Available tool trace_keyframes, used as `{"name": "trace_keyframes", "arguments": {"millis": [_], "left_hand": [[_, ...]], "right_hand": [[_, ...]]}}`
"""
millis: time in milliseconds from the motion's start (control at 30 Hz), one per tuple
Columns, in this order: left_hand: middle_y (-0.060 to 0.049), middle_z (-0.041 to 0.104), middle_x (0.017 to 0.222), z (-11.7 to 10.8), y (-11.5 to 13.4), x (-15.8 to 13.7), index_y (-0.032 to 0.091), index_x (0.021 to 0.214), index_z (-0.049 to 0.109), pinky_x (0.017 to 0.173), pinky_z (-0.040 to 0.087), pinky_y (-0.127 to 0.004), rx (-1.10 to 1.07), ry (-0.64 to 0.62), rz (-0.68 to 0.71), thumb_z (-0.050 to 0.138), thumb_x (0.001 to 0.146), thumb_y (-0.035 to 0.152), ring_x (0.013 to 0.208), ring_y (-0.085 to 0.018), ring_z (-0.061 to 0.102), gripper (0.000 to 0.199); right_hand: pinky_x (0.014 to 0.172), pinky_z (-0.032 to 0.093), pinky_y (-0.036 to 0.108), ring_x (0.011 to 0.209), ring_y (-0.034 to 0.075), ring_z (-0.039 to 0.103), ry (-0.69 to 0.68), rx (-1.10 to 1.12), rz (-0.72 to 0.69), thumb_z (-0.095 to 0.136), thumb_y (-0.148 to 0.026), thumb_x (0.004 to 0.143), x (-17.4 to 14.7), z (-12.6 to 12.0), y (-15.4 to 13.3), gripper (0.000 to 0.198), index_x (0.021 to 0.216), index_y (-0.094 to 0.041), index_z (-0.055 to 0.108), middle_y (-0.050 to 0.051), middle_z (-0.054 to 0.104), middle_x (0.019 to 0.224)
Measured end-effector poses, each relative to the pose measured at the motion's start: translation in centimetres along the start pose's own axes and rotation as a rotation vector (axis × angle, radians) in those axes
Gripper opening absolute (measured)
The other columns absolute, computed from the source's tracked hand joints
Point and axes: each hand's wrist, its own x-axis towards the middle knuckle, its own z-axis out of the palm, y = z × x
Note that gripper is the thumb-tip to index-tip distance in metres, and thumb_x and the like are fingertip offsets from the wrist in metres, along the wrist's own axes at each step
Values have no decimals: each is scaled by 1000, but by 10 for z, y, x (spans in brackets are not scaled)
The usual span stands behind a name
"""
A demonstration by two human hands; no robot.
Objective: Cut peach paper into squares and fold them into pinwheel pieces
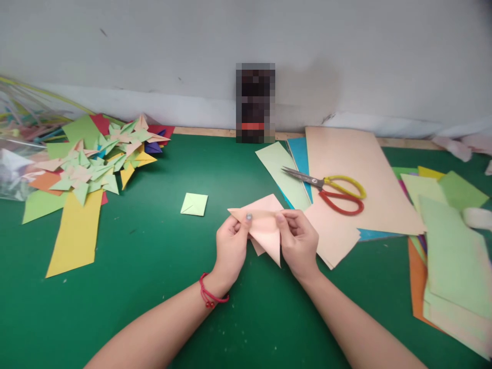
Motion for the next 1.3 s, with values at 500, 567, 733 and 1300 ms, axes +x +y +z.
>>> {"name": "trace_keyframes", "arguments": {"millis": [500, 567, 733, 1300], "left_hand": [[4, 51, 58, -6, 1, 7, 16, 75, 53, 55, 41, -17, -32, 44, 90, 58, 79, 31, 57, -8, 51, 17], [5, 50, 58, -6, 1, 8, 16, 75, 52, 56, 42, -17, -47, 42, 83, 58, 80, 31, 56, -7, 51, 17], [4, 51, 63, -5, 2, 9, 16, 70, 49, 59, 46, -19, -92, 47, 72, 53, 82, 37, 57, -8, 53, 24], [1, 61, 68, -10, 6, 13, 15, 74, 54, 64, 49, -21, -8, 135, 126, 57, 79, 33, 63, -10, 60, 19]], "right_hand": [[50, 44, 22, 56, 12, 56, 0, 9, 24, 56, -30, 81, 2, -1, 1, 11, 79, -20, 56, -1, 58, 64], [49, 44, 23, 56, 12, 56, -2, 8, 23, 56, -31, 81, 2, -1, 0, 11, 79, -20, 56, -1, 58, 63], [50, 45, 23, 56, 13, 56, -5, -19, 10, 55, -32, 81, 1, -1, 0, 13, 79, -20, 56, -1, 58, 64], [47, 42, 22, 53, 11, 53, 4, -12, 10, 56, -28, 81, 2, -2, 1, 9, 78, -20, 56, -2, 56, 62]]}}
